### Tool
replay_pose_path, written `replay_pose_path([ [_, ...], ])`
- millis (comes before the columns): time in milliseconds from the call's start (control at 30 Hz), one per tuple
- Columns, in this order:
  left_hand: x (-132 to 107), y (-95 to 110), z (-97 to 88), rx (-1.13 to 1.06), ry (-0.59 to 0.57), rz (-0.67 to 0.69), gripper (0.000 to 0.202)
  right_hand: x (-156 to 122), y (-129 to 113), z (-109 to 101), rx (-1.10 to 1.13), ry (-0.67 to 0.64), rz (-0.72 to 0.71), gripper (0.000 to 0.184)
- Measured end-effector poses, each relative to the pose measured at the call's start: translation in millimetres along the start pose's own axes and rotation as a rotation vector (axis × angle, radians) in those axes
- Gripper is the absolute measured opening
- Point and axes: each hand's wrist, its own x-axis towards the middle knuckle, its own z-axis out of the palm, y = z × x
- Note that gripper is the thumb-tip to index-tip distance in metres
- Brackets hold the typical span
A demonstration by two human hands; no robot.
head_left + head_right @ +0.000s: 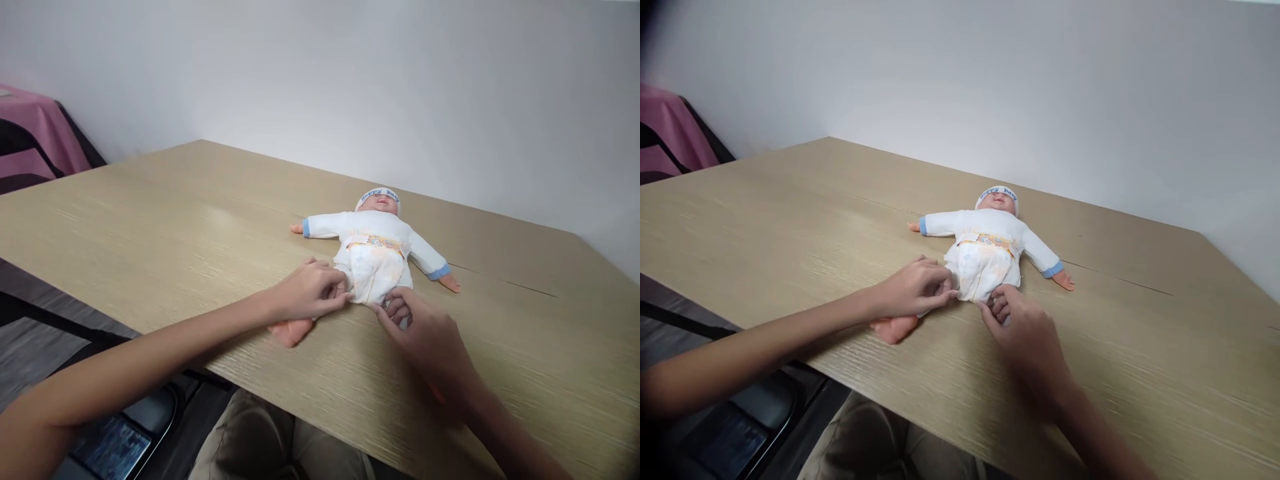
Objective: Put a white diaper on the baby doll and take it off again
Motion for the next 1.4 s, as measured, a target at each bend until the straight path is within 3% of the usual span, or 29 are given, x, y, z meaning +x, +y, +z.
replay_pose_path([
  [200,9,0,10.5,0.012,0.054,-0.063,0.044,-6,-5,8,-0.099,0.098,-0.085,0.023],
  [467,17,3,16.7,0.015,0.049,-0.112,0.037,-8,-8,13,-0.064,0.059,-0.076,0.020],
  [800,9,-6,20.1,-0.068,0.194,0.103,0.022,-13,-15,13,0.041,0.026,-0.054,0.016],
  [1033,13,-5,18.7,-0.121,0.147,0.097,0.026,-9,-16,11,0.038,0.034,-0.002,0.025],
  [1200,16,-6,21.5,-0.218,0.154,-0.032,0.027,-6,-16,12,0.116,0.003,0.156,0.036],
  [1400,16,-16,31.2,-0.820,0.271,-0.371,0.053,-3,-12,1,0.355,0.139,0.274,0.043],
])
